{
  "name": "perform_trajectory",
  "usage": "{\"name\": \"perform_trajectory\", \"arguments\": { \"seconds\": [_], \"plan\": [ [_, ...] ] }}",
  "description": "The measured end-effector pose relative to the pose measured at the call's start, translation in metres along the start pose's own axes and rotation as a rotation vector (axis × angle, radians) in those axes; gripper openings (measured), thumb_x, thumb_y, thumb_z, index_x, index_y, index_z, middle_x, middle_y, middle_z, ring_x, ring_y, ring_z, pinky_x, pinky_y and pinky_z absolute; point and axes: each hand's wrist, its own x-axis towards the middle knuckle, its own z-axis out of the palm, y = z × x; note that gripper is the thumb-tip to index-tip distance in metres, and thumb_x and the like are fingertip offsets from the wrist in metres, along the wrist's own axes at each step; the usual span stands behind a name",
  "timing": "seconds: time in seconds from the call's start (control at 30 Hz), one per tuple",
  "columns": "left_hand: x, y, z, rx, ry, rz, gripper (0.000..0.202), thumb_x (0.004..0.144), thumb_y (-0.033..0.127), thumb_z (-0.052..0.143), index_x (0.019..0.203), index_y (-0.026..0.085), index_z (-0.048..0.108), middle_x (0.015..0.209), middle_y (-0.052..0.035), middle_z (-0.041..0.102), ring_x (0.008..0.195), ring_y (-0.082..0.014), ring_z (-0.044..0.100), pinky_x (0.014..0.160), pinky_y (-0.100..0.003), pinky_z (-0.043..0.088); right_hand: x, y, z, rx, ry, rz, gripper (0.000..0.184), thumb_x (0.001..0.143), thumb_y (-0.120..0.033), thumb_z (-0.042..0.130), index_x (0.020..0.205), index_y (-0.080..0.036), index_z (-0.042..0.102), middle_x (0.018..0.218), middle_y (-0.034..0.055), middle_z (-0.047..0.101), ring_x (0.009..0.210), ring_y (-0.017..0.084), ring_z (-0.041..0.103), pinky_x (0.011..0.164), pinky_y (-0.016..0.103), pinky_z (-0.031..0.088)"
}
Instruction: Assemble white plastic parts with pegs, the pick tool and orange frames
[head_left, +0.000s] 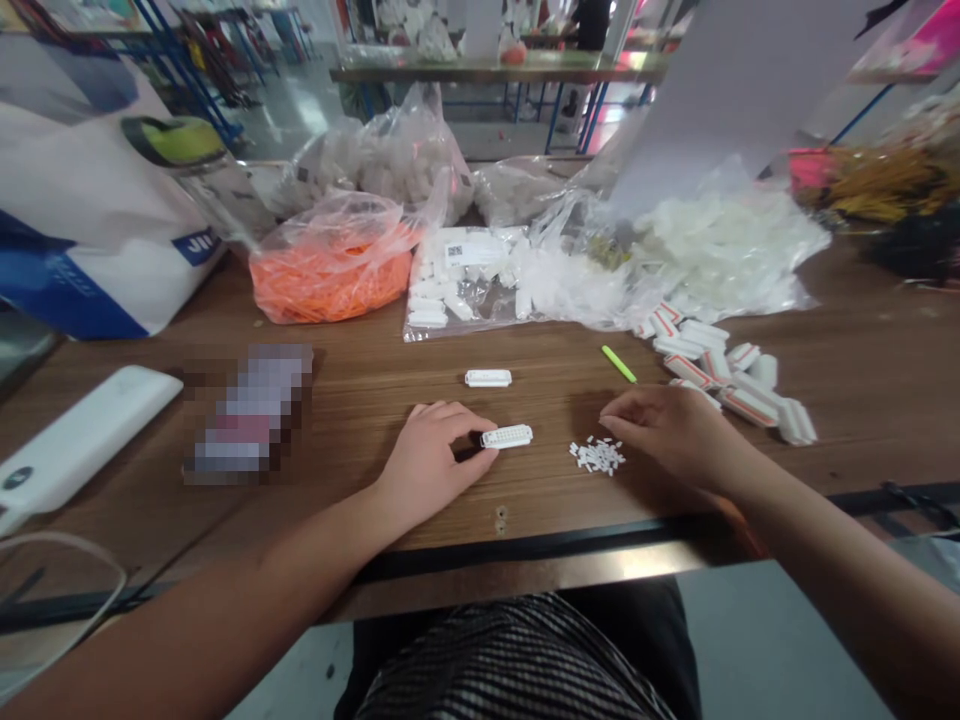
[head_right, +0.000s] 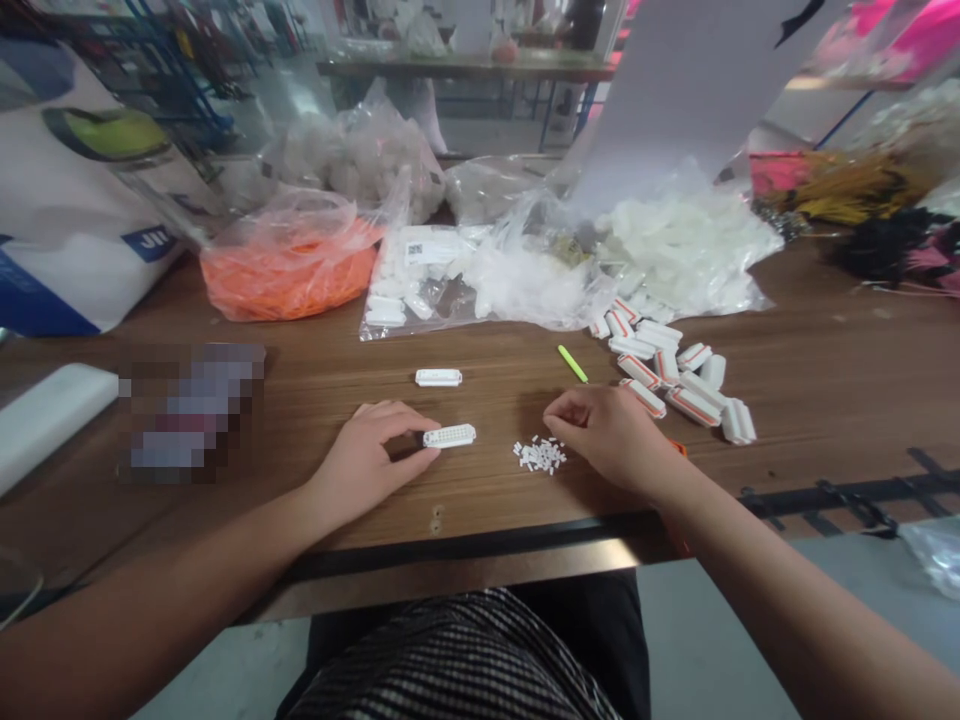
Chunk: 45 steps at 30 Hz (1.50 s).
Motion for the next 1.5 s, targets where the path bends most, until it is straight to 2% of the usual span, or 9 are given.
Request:
{"name": "perform_trajectory", "arguments": {
  "seconds": [0.1, 0.2, 0.3, 0.4, 0.77, 1.0, 1.17, 1.4, 1.5],
  "plan": [
    [0.0, 0.001, 0.001, 0.002, 0.002, -0.008, 0.01, 0.08, 0.024, 0.068, 0.089, 0.026, 0.07, 0.085, 0.0029, 0.072, 0.083, -0.0186, 0.063, 0.077, -0.037, 0.038, 0.002, -0.032, 0.009, 0.133, -0.014, -0.157, 0.015, 0.081, -0.031, 0.061, 0.072, -0.021, 0.068, 0.074, 0.0017, 0.071, 0.066, 0.016, 0.063, 0.062, 0.03, 0.046],
    [0.0, 0.002, 0.001, -0.008, -0.003, -0.001, 0.01, 0.08, 0.022, 0.068, 0.089, 0.026, 0.07, 0.086, 0.0032, 0.073, 0.084, -0.0184, 0.063, 0.078, -0.037, 0.037, 0.009, -0.063, 0.024, 0.041, -0.074, -0.357, 0.013, 0.083, -0.022, 0.061, 0.071, -0.021, 0.067, 0.068, -0.0015, 0.066, 0.066, 0.014, 0.06, 0.075, 0.033, 0.043],
    [0.0, 0.002, 0.002, -0.009, 0.001, -0.008, 0.008, 0.08, 0.023, 0.069, 0.087, 0.025, 0.07, 0.086, 0.0027, 0.072, 0.083, -0.0185, 0.063, 0.078, -0.037, 0.037, 0.018, -0.075, 0.04, -0.039, -0.088, -0.44, 0.011, 0.081, -0.017, 0.063, 0.071, -0.02, 0.066, 0.067, -0.0023, 0.065, 0.067, 0.013, 0.058, 0.078, 0.035, 0.039],
    [0.0, 0.003, 0.002, -0.003, -0.008, -0.011, 0.006, 0.081, 0.025, 0.069, 0.086, 0.025, 0.069, 0.085, 0.0027, 0.072, 0.083, -0.0185, 0.062, 0.078, -0.037, 0.037, 0.025, -0.074, 0.048, -0.089, -0.093, -0.47, 0.009, 0.082, -0.018, 0.065, 0.073, -0.02, 0.067, 0.069, -0.0012, 0.066, 0.068, 0.014, 0.058, 0.078, 0.035, 0.037],
    [0.0, 0.001, 0.003, -0.015, -0.02, -0.01, 0.005, 0.082, 0.026, 0.068, 0.086, 0.025, 0.069, 0.087, 0.0031, 0.072, 0.085, -0.0183, 0.062, 0.079, -0.037, 0.037, 0.026, -0.074, 0.053, -0.11, -0.077, -0.486, 0.01, 0.083, -0.018, 0.063, 0.074, -0.019, 0.067, 0.068, -0.0012, 0.065, 0.067, 0.014, 0.056, 0.077, 0.033, 0.035],
    [0.002, 0.005, 0.001, -0.005, -0.017, -0.033, 0.006, 0.08, 0.025, 0.069, 0.086, 0.024, 0.069, 0.087, 0.002, 0.072, 0.084, -0.0195, 0.063, 0.079, -0.038, 0.038, 0.019, -0.077, 0.045, -0.231, -0.068, -0.628, 0.019, 0.088, -0.02, 0.055, 0.082, -0.019, 0.072, 0.072, 0.0026, 0.067, 0.072, 0.017, 0.056, 0.078, 0.035, 0.033],
    [0.001, 0.004, 0.002, 0.007, -0.012, -0.036, 0.007, 0.079, 0.024, 0.069, 0.087, 0.024, 0.069, 0.087, 0.0016, 0.072, 0.084, -0.0192, 0.063, 0.079, -0.038, 0.038, 0.014, -0.073, 0.041, -0.195, -0.024, -0.627, 0.023, 0.089, -0.021, 0.051, 0.091, -0.02, 0.074, 0.07, 0.0025, 0.067, 0.072, 0.018, 0.056, 0.077, 0.036, 0.033],
    [0.0, 0.002, 0.002, -0.007, -0.007, -0.013, 0.01, 0.079, 0.02, 0.069, 0.088, 0.024, 0.07, 0.087, 0.0025, 0.072, 0.085, -0.0189, 0.063, 0.079, -0.037, 0.037, 0.012, -0.079, 0.049, -0.35, 0.02, -0.738, 0.022, 0.086, -0.022, 0.054, 0.078, -0.017, 0.074, 0.073, 0.0054, 0.066, 0.074, 0.019, 0.055, 0.082, 0.039, 0.034],
    [0.0, 0.002, 0.001, -0.015, -0.004, -0.011, 0.009, 0.079, 0.022, 0.069, 0.087, 0.024, 0.07, 0.087, 0.0024, 0.073, 0.085, -0.0188, 0.063, 0.079, -0.037, 0.038, 0.009, -0.078, 0.042, -0.354, 0.0, -0.719, 0.022, 0.087, -0.022, 0.054, 0.085, -0.018, 0.075, 0.074, 0.0059, 0.067, 0.074, 0.02, 0.056, 0.08, 0.04, 0.036]
  ]
}}
